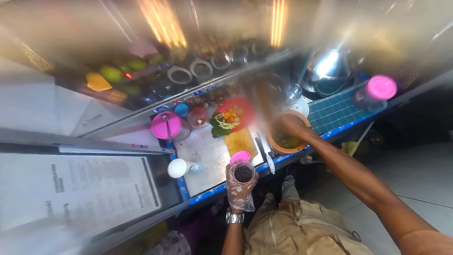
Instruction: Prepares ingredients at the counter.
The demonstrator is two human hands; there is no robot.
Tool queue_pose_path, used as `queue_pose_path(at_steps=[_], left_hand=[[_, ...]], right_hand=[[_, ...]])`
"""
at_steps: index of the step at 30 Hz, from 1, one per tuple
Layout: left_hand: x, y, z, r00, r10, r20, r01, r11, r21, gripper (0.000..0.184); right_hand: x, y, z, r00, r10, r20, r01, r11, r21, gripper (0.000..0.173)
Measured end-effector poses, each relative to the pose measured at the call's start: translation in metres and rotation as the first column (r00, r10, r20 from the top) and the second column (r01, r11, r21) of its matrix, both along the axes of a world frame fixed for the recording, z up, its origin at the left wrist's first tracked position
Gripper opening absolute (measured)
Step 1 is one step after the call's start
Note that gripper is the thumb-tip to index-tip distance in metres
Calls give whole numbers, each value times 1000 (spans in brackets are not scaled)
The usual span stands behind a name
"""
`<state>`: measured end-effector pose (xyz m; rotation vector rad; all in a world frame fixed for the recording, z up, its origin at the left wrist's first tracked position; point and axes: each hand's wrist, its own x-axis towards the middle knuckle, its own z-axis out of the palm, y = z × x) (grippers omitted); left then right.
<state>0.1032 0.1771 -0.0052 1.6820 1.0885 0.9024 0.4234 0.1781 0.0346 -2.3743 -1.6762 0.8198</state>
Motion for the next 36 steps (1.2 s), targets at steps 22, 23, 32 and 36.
queue_pose_path(at_steps=[22,23,32,36], left_hand=[[-1,4,1,1000,5,25,-6,1000,13,91],[1,4,3,1000,6,29,-6,1000,8,91],[15,1,8,996,-53,72,51,998,32,79],[1,-4,3,985,-35,167,35,999,3,95]], right_hand=[[-3,-14,15,989,-130,-67,137,984,112,18],[-14,-22,30,979,-166,-121,188,962,196,17],[-163,-47,57,939,287,-188,-171,866,469,27],[-163,-40,48,960,80,-268,98,802,590,34]])
